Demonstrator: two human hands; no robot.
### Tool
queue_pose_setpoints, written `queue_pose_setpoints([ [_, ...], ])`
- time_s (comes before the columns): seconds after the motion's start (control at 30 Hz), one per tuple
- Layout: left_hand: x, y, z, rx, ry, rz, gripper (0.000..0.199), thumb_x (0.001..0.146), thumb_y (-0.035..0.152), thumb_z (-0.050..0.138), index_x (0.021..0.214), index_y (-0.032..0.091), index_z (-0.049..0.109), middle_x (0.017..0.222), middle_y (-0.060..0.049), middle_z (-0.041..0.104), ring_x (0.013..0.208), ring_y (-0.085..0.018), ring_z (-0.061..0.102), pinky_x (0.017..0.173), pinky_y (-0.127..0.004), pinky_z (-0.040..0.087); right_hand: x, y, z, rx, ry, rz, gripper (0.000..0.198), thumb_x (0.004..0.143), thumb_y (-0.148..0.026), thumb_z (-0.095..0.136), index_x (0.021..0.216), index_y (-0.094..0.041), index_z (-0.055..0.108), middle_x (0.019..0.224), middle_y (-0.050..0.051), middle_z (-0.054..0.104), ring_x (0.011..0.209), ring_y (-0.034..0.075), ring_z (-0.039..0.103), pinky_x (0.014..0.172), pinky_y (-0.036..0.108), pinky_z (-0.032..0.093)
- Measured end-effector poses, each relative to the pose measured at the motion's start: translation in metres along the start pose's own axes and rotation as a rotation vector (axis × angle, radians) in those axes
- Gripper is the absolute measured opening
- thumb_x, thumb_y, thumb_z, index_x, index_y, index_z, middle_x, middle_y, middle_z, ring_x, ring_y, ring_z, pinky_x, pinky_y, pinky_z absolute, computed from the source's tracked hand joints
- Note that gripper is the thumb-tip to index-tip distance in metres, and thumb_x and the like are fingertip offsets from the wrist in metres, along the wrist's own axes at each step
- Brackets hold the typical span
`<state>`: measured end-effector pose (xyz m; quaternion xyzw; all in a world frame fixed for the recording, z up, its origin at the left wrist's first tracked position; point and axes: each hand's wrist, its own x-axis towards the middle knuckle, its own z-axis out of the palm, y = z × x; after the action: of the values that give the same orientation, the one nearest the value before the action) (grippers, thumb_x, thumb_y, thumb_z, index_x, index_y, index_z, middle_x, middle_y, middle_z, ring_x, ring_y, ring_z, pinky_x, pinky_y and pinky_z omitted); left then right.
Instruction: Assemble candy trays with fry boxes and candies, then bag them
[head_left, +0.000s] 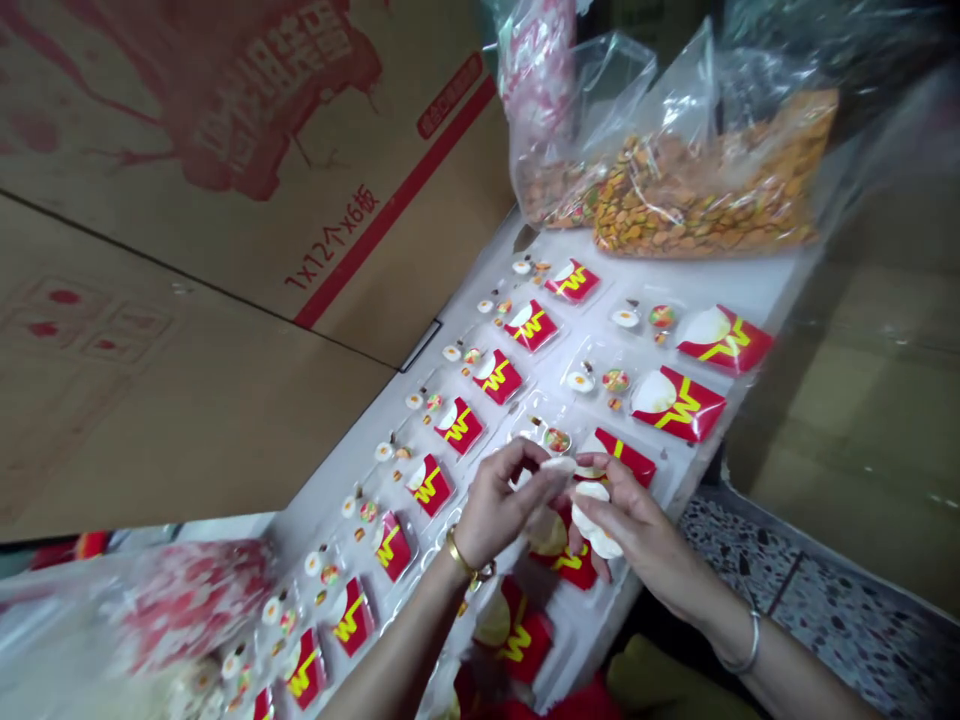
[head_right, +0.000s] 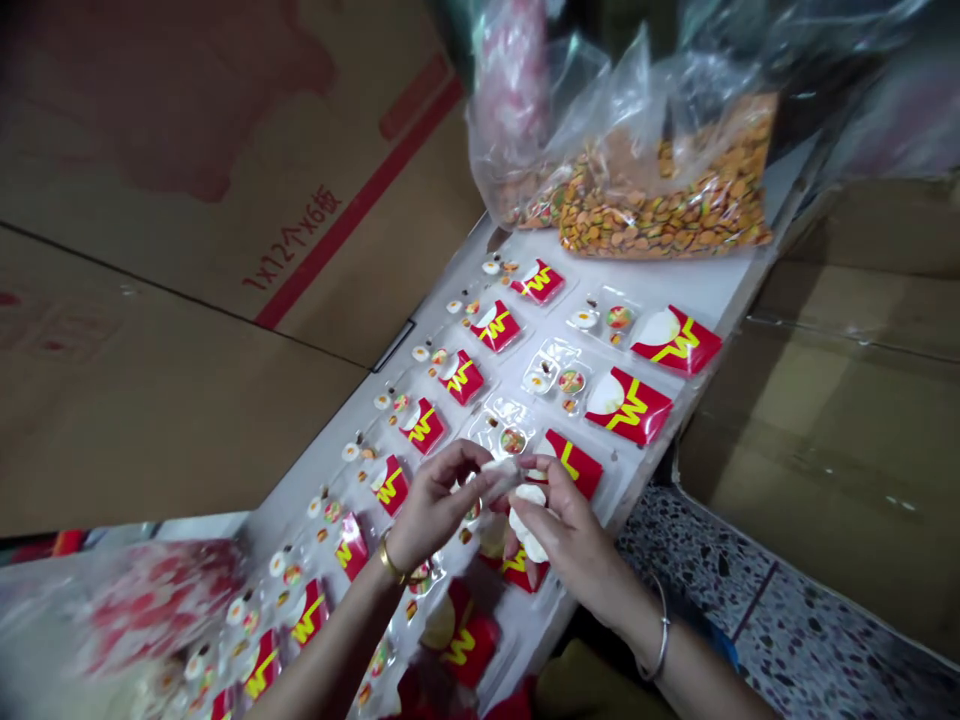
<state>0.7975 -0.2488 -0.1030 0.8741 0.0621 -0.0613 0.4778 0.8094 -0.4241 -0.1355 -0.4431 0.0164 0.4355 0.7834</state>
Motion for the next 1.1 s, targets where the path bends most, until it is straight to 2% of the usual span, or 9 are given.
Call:
queue_pose_setpoints([
  [0.07,-0.002,-0.016,-0.011,0.147,0.167,0.106,0.012,0.085,0.030,0.057,0.088,0.018,0.058,0.079,-0.002,0.061,0.068,-0.010,0.053,0.063,-0.023,0.043,-0.005,0.006,0.005,0.037,-0.007,0.042,0.027,0.087,-0.040,0.053,0.106,-0.022,0.047,0.079,0.001,0.061,0.052,0.011,0.054,0.038,0.020,0.038],
  [0.13,0.001,-0.032,-0.022,0.287,0.203,0.243,0.010,0.087,0.025,0.053,0.092,0.018,0.059,0.085,-0.004,0.063,0.074,-0.012,0.056,0.067,-0.025,0.045,-0.010,0.010,0.007,0.059,0.004,0.076,0.024,0.087,-0.041,0.055,0.098,-0.020,0.051,0.081,0.002,0.061,0.053,0.010,0.053,0.037,0.018,0.032],
  [0.3,0.017,-0.060,-0.034,0.570,-0.043,0.528,0.024,0.092,0.021,0.040,0.105,0.019,0.060,0.106,-0.010,0.065,0.095,-0.018,0.060,0.080,-0.032,0.048,-0.017,0.014,0.009,0.128,0.096,0.119,0.025,0.085,-0.043,0.057,0.098,-0.021,0.053,0.074,0.000,0.058,0.053,0.009,0.049,0.036,0.016,0.024],
  [0.53,0.023,-0.076,-0.035,0.758,-0.163,0.636,0.030,0.093,0.021,0.038,0.115,0.018,0.057,0.119,-0.012,0.062,0.111,-0.022,0.055,0.090,-0.039,0.045,-0.014,0.019,0.012,0.151,0.118,0.126,0.030,0.083,-0.039,0.059,0.107,-0.021,0.054,0.078,0.002,0.062,0.057,0.012,0.053,0.037,0.017,0.028],
  [0.63,0.018,-0.070,-0.035,0.753,-0.156,0.573,0.031,0.092,0.020,0.040,0.120,0.019,0.055,0.126,-0.012,0.057,0.116,-0.024,0.051,0.094,-0.043,0.041,-0.013,0.022,0.015,0.097,0.089,0.129,0.032,0.083,-0.041,0.060,0.107,-0.021,0.053,0.078,0.002,0.062,0.054,0.010,0.050,0.036,0.017,0.028],
  [0.73,0.004,-0.048,-0.033,0.600,-0.054,0.406,0.033,0.092,0.026,0.044,0.123,0.020,0.052,0.129,-0.012,0.054,0.114,-0.024,0.051,0.094,-0.043,0.040,-0.010,0.025,0.018,0.078,0.121,0.111,0.030,0.083,-0.042,0.061,0.103,-0.021,0.052,0.077,0.001,0.061,0.053,0.009,0.049,0.036,0.016,0.029],
  [0.9,-0.045,-0.013,-0.021,0.087,-0.157,0.066,0.028,0.084,0.040,0.058,0.100,0.018,0.059,0.091,-0.005,0.064,0.083,-0.015,0.059,0.077,-0.028,0.047,-0.011,0.029,0.030,0.040,0.073,0.096,0.026,0.084,-0.040,0.060,0.100,-0.021,0.052,0.070,-0.001,0.058,0.049,0.008,0.046,0.036,0.016,0.028],
  [1.0,-0.073,-0.020,-0.017,-0.042,-0.052,-0.076,0.020,0.087,0.036,0.053,0.087,0.017,0.057,0.081,-0.002,0.061,0.073,-0.012,0.054,0.070,-0.024,0.045,-0.016,0.035,0.041,0.046,-0.018,0.149,0.031,0.085,-0.040,0.058,0.108,-0.021,0.053,0.079,0.001,0.060,0.054,0.009,0.049,0.036,0.017,0.029],
  [1.1,-0.085,-0.042,-0.030,-0.137,0.113,-0.178,0.018,0.088,0.034,0.051,0.092,0.017,0.056,0.085,-0.003,0.060,0.075,-0.012,0.055,0.068,-0.024,0.045,-0.021,0.042,0.050,0.061,-0.040,0.218,0.036,0.083,-0.037,0.059,0.115,-0.021,0.053,0.084,0.002,0.061,0.056,0.011,0.050,0.039,0.020,0.034],
])
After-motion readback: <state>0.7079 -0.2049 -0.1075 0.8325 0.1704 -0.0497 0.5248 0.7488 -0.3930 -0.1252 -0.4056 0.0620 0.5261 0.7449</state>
